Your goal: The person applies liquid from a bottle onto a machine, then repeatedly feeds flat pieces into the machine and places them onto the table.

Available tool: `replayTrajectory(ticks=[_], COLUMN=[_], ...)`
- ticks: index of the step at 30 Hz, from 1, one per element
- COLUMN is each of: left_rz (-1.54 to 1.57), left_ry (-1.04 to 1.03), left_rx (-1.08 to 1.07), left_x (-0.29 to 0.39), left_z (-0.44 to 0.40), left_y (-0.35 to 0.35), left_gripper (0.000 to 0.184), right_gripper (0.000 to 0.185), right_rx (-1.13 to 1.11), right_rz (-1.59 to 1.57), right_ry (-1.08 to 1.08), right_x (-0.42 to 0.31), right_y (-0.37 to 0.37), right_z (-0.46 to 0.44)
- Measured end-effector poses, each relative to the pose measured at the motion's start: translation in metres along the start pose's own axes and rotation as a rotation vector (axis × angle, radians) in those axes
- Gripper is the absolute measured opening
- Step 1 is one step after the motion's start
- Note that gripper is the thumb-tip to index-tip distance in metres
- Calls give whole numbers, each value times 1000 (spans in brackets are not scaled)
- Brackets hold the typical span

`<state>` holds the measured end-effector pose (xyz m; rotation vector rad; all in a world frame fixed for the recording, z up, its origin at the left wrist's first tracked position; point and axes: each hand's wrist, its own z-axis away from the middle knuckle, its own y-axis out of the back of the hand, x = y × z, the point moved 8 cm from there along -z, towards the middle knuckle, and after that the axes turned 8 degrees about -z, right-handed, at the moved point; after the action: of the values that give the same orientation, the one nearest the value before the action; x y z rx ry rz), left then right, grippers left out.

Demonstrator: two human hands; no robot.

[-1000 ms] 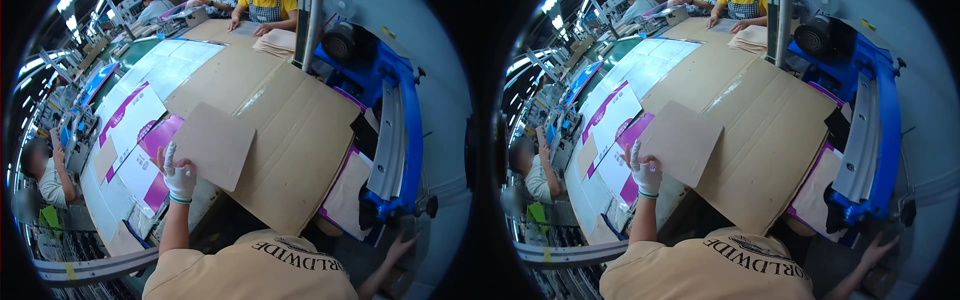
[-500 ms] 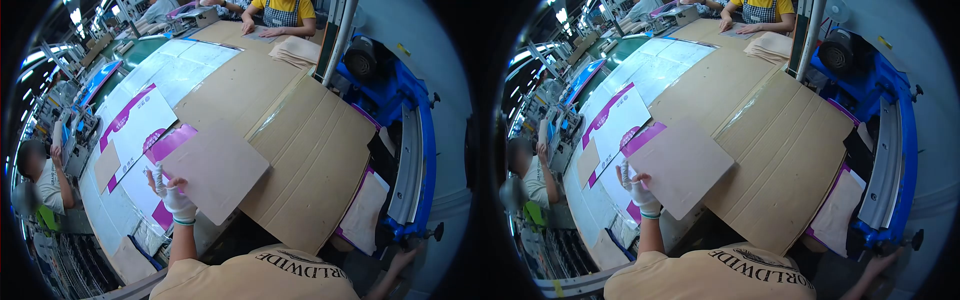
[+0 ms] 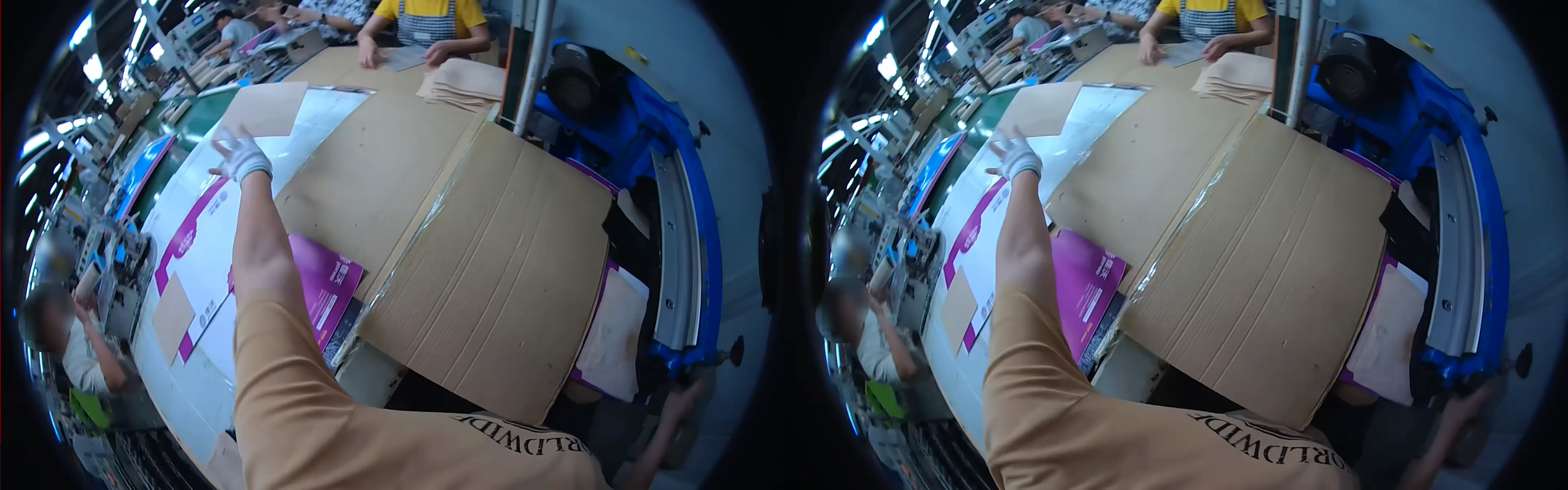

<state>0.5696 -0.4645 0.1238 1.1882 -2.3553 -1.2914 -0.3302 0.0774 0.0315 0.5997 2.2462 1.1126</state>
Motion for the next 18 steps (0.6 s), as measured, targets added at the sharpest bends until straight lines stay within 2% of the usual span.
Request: replayTrajectory(ticks=[2,3,4,7,10,12,14,16,18], left_rz=[26,29,29,29,446,1176,2105,2531,2650], left_ry=[-91,-140,-154,-256,-533,-649,-376,-204,-63], left_rx=[-316,-475,-453,-408,-333,-538,-1185,-1533,-1687], left_x=[26,36,43,51,63,54,49,38,30], left_z=[14,27,31,71,117,155,209,249,278], left_y=[-12,-18,-16,-12,-20,14,64,129,169], left_gripper=[62,71,73,82,80,74,67,62,53], right_gripper=[61,60,59,59,59,60,59,58,60], right_rx=[43,54,66,73,63,60,22,-33,-2], right_rz=[27,23,18,83,72,52,82,147,156], right_ry=[69,63,56,-5,-2,31,23,-27,31], right_x=[-20,-54,-72,-51,-45,-52,-59,-66,-66], right_y=[16,32,41,45,45,43,42,37,32], right_z=[1,12,18,35,39,31,23,17,16])
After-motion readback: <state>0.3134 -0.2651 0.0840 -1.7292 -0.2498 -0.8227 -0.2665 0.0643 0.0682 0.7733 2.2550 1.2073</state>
